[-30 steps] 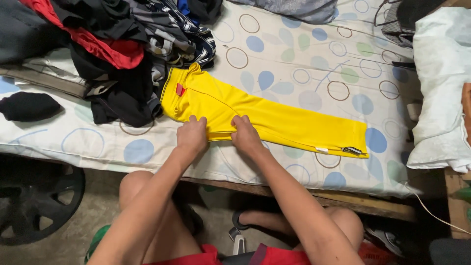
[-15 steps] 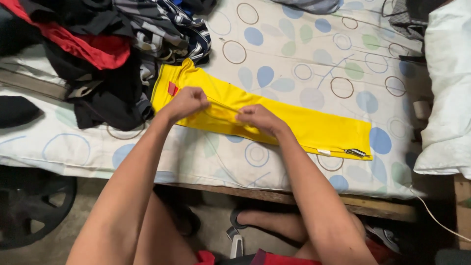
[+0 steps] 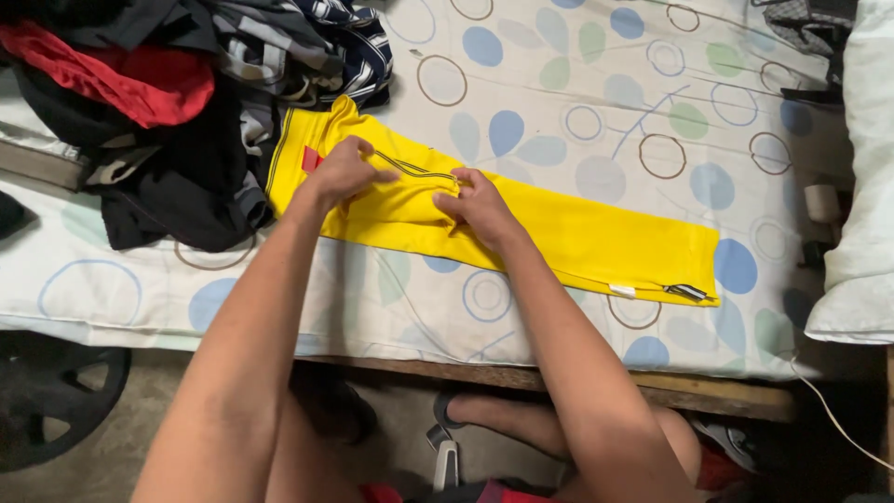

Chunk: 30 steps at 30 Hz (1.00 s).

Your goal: Folding a yellow polo shirt on a bed.

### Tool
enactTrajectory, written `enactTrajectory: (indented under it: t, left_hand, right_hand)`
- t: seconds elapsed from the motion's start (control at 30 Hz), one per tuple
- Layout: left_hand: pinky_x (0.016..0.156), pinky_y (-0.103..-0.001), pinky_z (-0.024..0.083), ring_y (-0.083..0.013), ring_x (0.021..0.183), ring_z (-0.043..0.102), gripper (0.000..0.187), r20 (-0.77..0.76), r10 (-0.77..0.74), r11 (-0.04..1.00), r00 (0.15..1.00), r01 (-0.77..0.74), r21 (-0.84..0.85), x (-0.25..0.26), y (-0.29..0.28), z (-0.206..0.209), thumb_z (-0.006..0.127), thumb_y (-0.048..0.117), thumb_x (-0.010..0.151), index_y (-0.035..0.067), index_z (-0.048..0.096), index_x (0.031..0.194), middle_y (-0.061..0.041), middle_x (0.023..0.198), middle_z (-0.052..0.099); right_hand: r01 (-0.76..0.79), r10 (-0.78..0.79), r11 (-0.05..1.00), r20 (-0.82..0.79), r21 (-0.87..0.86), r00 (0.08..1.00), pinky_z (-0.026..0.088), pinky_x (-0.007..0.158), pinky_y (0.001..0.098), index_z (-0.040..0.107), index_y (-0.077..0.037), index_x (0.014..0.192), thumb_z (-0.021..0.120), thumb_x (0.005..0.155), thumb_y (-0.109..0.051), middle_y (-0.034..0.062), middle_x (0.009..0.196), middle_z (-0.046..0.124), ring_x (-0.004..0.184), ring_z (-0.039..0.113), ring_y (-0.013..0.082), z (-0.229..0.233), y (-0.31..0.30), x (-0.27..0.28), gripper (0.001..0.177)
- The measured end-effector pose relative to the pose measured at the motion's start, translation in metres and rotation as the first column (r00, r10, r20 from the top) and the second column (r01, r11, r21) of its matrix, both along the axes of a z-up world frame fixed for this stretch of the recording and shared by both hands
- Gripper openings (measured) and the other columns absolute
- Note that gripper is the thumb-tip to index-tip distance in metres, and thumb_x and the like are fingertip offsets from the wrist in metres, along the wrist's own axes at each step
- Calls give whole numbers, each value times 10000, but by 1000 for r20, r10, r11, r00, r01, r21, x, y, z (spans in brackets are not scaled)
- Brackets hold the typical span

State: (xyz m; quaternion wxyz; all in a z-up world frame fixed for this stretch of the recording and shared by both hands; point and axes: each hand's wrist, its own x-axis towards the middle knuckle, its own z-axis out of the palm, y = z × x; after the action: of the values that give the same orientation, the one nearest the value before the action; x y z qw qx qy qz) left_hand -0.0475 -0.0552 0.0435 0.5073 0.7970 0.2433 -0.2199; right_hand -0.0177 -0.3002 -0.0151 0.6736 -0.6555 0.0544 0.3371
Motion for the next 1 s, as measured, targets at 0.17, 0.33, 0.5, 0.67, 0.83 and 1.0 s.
enactTrajectory:
  t: [0.17, 0.33, 0.5, 0.67, 0.83, 1.0]
  left_hand:
    - [691, -415, 506, -278, 773, 640, 352, 311, 37, 997, 950, -57, 54, 9, 14, -89, 679, 78, 834, 16, 602, 1173, -203, 906, 667]
    - [807, -512, 538, -451, 938, 658, 413, 675, -49, 909, 736, -247, 335, -9, -15, -123, 726, 115, 901, -28, 514, 1224, -283, 1031, 658]
    - [769, -576, 528, -509, 904, 656, 435, 352, -76, 802, 933, -153, 578, -25, -47, -94, 605, 84, 904, 13, 444, 1302, -292, 1088, 631]
    - [717, -569, 524, -476, 883, 675, 449, 308, -244, 745, 920, -26, 667, -30, -28, -80, 570, 66, 924, 24, 429, 1349, -257, 1062, 652]
    - [740, -546, 541, -440, 908, 694, 442, 150, -226, 697, 962, 52, 715, -40, -33, -59, 499, 103, 998, 2, 431, 1423, -271, 1187, 610]
    - [1211, -580, 194, -375, 1524, 278, 596, 442, -574, 564, 689, -58, 824, -44, -71, -94, 438, 340, 1055, 7, 397, 1548, -242, 1620, 369]
  right_hand:
    - [114, -83, 986, 230, -124, 970, 530, 689, 245, 563, 31, 1285, 727, 904, -122, 61, 965, 699, 805, 641, 114, -35, 2, 6, 442]
    - [324, -244, 921, 331, -214, 911, 502, 658, 254, 599, 31, 1243, 709, 960, -188, 70, 937, 704, 767, 621, 125, -50, 12, -7, 374]
    - [210, -87, 951, 456, -226, 886, 522, 682, 265, 494, 1, 1289, 808, 830, -138, 67, 914, 646, 787, 604, 123, -38, 3, -33, 572]
    - [195, -71, 941, 403, -276, 913, 533, 707, 285, 617, 40, 1171, 789, 866, -168, 107, 914, 703, 805, 643, 162, -64, -8, -31, 408]
    - [185, 53, 803, 377, -567, 925, 548, 820, 365, 644, 21, 1141, 762, 867, -184, 167, 980, 728, 904, 684, 270, -22, 7, -37, 362]
    - [357, 366, 704, 744, -614, 559, 364, 1150, 489, 468, 23, 1454, 613, 971, -221, 271, 1468, 505, 1370, 465, 421, -28, 24, -57, 560]
